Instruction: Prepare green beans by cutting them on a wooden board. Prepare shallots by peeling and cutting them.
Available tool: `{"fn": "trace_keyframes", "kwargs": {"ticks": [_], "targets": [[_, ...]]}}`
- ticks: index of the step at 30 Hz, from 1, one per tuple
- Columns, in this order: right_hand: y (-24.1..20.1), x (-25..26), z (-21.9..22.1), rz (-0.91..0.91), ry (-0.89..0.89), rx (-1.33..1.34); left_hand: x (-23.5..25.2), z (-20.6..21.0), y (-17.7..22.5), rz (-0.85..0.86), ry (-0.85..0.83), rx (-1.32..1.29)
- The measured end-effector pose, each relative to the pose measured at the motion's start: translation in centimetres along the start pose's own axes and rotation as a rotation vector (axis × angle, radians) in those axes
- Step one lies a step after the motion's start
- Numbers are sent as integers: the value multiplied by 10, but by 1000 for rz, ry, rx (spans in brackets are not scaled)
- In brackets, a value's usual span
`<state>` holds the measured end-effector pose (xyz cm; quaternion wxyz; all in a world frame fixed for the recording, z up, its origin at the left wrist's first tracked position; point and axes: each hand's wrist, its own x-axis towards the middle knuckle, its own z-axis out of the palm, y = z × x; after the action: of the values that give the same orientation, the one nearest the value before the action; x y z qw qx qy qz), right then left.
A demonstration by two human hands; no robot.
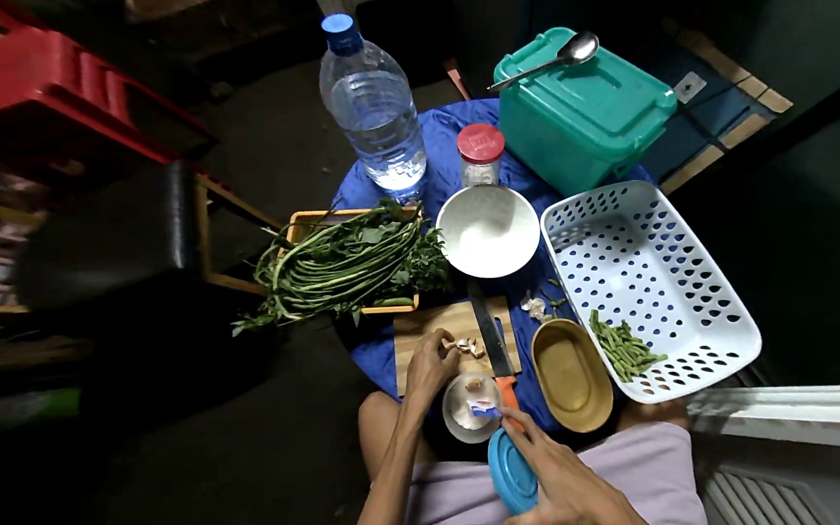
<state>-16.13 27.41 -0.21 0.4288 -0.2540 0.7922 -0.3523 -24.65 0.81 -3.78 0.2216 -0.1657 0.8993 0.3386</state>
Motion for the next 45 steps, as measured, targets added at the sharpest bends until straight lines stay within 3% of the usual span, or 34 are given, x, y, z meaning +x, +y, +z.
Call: {"fn": "trace_keyframes", "kwargs": {"ticks": [4, 11, 15, 20, 25, 32, 38, 45], "targets": [[0, 0, 0, -5, 6, 2, 11, -1, 8, 3, -44, 95], [1, 1, 0, -7, 0, -6, 10, -4, -6, 68, 106, 17], [0, 2, -1, 10, -8, -2, 9, -5, -12, 233, -7, 12], [0, 1, -1, 1, -2, 11, 14, -5, 6, 208, -121, 180], [0, 1, 0, -6, 0, 3, 0, -8, -9, 115, 8, 88], [0, 2, -1, -20, -8, -10, -24, 0, -22, -32, 5, -64], [-2, 0, -1, -18, -5, -12, -15, 0, -5, -12, -13, -146], [-1, -3, 3, -38, 66, 28, -73, -26, -7, 197, 240, -133]]}}
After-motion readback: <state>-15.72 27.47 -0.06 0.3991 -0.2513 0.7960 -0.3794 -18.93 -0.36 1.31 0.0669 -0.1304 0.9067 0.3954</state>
